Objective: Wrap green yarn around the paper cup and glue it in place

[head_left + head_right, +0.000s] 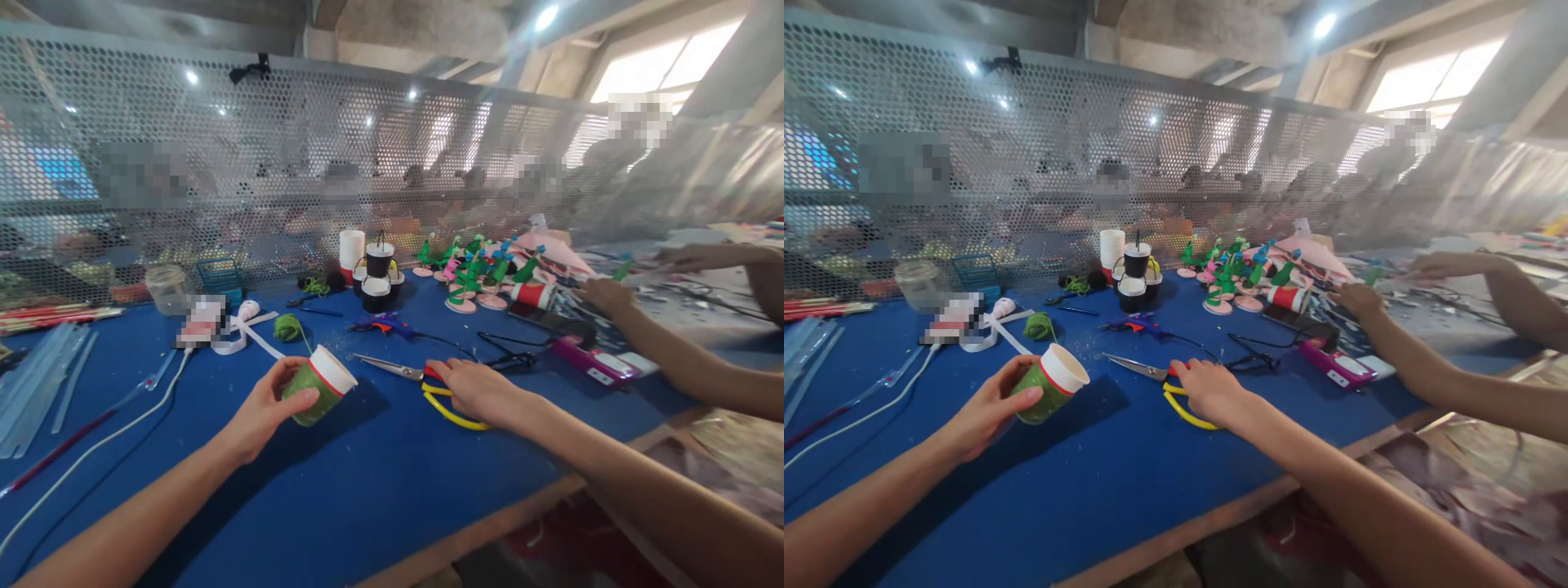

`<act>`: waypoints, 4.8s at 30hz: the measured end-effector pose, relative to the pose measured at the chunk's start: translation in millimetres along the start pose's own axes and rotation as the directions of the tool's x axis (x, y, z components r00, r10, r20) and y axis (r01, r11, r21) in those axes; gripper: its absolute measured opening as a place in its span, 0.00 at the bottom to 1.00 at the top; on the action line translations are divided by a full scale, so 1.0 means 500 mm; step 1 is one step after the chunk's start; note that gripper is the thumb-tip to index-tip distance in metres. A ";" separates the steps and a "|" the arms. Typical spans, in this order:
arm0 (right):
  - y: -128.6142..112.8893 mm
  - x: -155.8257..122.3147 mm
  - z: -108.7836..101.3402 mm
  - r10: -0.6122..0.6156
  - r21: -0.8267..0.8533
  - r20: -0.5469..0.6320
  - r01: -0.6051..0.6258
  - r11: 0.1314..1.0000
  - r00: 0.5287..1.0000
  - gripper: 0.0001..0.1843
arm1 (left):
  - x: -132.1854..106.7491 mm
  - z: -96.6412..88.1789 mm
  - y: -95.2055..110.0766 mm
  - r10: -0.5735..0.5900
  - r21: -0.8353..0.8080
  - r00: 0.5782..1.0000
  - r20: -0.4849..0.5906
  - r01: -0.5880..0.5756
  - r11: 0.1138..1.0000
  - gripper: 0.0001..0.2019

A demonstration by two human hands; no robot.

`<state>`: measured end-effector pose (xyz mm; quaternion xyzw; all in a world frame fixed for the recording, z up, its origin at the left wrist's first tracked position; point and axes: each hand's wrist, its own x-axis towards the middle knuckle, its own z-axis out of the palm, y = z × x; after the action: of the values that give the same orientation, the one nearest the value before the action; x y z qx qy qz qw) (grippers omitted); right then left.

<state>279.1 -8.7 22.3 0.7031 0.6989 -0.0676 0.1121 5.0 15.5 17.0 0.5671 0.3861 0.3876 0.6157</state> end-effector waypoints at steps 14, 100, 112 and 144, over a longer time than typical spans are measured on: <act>0.020 0.000 0.010 -0.105 0.787 -0.020 0.080 0.612 0.994 0.27 | 0.009 -0.009 -0.002 -0.091 -0.291 0.996 -0.003 0.086 0.953 0.17; -0.132 0.000 0.010 -0.270 0.356 -0.511 0.487 0.797 0.816 0.15 | 0.012 -0.009 -0.023 0.257 0.242 0.924 -0.283 -0.190 0.951 0.21; -0.137 -0.007 0.010 -0.254 0.367 -0.508 0.473 0.801 0.823 0.10 | 0.014 -0.008 -0.021 0.260 0.264 0.914 -0.311 -0.179 0.948 0.22; -0.136 0.001 0.016 -0.279 0.311 -0.532 0.490 0.814 0.800 0.17 | 0.013 -0.014 -0.008 0.018 0.055 0.995 -0.095 -0.012 0.998 0.27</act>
<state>211.6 -10.5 10.3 0.5437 0.8028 -0.0738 -0.2335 1.3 24.3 12.4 0.5672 0.4213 0.4084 0.5780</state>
